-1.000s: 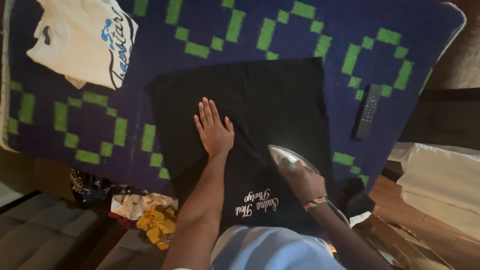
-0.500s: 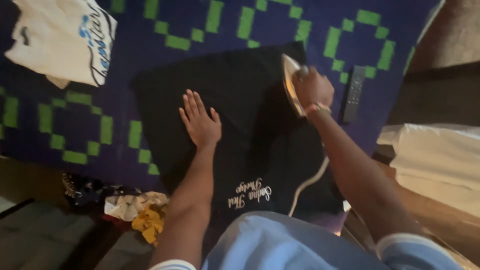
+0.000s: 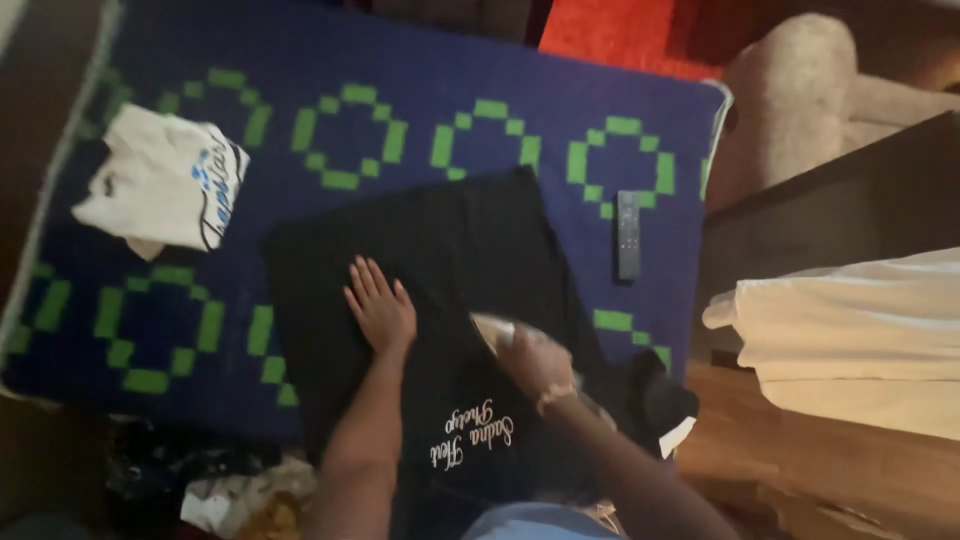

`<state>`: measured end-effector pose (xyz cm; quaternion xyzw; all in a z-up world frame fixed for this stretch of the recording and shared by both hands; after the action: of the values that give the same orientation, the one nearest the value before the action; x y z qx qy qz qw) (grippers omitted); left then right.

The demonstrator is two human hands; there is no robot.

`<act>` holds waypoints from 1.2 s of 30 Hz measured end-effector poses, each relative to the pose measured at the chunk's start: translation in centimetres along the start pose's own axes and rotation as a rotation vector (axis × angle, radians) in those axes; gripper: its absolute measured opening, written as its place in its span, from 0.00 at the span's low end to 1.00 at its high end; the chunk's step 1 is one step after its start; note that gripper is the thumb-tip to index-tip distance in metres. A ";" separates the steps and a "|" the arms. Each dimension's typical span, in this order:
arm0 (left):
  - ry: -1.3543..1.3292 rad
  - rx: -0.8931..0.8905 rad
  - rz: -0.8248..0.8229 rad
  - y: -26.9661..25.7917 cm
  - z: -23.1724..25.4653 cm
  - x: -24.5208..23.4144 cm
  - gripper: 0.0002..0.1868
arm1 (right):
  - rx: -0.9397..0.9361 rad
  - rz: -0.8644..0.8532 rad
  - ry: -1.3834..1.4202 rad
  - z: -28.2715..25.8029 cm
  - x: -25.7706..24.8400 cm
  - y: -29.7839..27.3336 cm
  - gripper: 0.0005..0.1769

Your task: Ironing and folding black t-shirts on a bed.

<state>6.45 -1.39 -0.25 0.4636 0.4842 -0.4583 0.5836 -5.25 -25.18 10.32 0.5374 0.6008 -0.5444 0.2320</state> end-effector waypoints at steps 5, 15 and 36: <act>0.053 0.087 -0.032 -11.8 2.0 -3.0 0.35 | 0.028 0.074 0.143 5.4 1.1 -6.5 0.25; -0.057 0.222 0.042 -22.5 1.6 -3.9 0.35 | 0.444 0.129 0.154 14.4 3.8 -13.3 0.29; 0.086 0.201 -0.174 -21.9 0.7 0.3 0.38 | -0.091 0.795 1.554 27.0 -4.7 5.0 0.13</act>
<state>-15.00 -5.42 -2.60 0.4952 0.4989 -0.5329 0.4711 -7.58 -52.25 4.29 0.9163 0.3783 0.1218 -0.0493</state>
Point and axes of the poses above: each hand's wrist, its own y-axis towards the middle knuckle, its own x-axis out of the palm, z = x × y, the point moved 2 cm from there along y, towards the middle knuckle, and after that the axes turned 2 degrees about y, right-handed, at the moved point
